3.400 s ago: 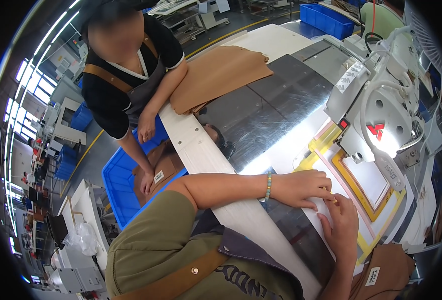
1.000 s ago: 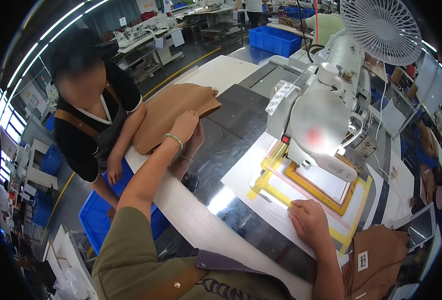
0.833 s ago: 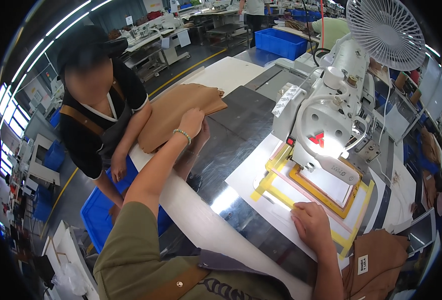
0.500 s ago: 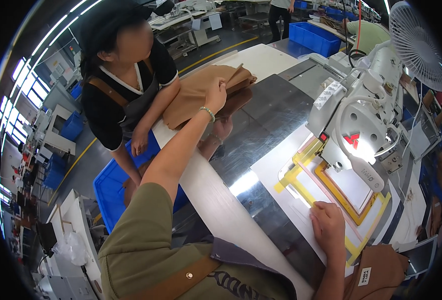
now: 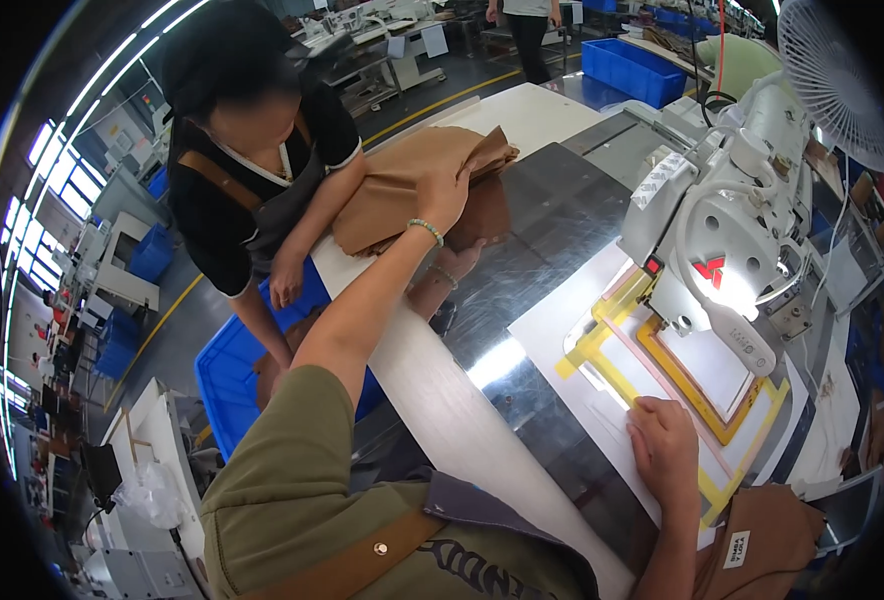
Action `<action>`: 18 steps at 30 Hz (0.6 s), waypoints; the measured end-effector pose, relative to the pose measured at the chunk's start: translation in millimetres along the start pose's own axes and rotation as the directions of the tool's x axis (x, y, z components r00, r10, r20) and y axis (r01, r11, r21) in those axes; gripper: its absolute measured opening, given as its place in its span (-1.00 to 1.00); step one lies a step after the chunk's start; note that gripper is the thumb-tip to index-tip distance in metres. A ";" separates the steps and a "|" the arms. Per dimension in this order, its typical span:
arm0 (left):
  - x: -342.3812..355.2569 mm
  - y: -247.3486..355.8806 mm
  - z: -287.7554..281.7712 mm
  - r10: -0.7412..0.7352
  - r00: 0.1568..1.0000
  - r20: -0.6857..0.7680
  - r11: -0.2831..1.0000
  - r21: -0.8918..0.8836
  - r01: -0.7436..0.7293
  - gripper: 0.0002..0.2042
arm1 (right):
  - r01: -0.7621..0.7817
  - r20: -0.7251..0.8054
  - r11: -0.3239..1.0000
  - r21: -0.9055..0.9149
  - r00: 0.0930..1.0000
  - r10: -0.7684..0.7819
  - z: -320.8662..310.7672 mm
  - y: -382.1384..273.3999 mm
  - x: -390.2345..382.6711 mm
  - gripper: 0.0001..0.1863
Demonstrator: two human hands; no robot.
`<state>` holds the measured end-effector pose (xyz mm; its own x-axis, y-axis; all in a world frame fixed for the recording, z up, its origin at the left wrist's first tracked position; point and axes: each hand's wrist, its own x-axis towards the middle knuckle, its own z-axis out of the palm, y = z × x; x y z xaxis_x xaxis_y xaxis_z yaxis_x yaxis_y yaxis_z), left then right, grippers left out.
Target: The recorder is using an industrial sewing machine to sew labels onto brown leather or fabric pieces.
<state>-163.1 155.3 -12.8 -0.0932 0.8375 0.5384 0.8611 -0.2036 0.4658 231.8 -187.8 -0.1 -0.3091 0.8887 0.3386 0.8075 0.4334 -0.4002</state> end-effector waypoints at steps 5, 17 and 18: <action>-39.6 -22.3 1.3 0.096 0.995 0.000 0.993 -0.075 -0.095 -0.69 | 0.009 -0.014 1.000 0.011 1.000 -0.009 3.2 3.6 0.9 -0.77; -78.9 -20.8 -27.7 0.441 0.897 -0.029 0.895 -0.059 -0.442 -0.84 | -0.022 0.029 1.000 0.013 0.999 0.022 4.7 3.0 1.6 -0.77; -84.7 -17.6 -29.1 0.437 0.899 -0.031 0.897 -0.058 -0.438 -0.84 | -0.019 0.031 1.000 0.012 0.999 0.019 5.4 2.5 2.7 -0.77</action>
<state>-184.9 73.1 -46.2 0.2773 0.6479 0.7095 0.7844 -0.5791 0.2222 230.3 -183.5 -4.8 -0.3095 0.9009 0.3045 0.8072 0.4181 -0.4166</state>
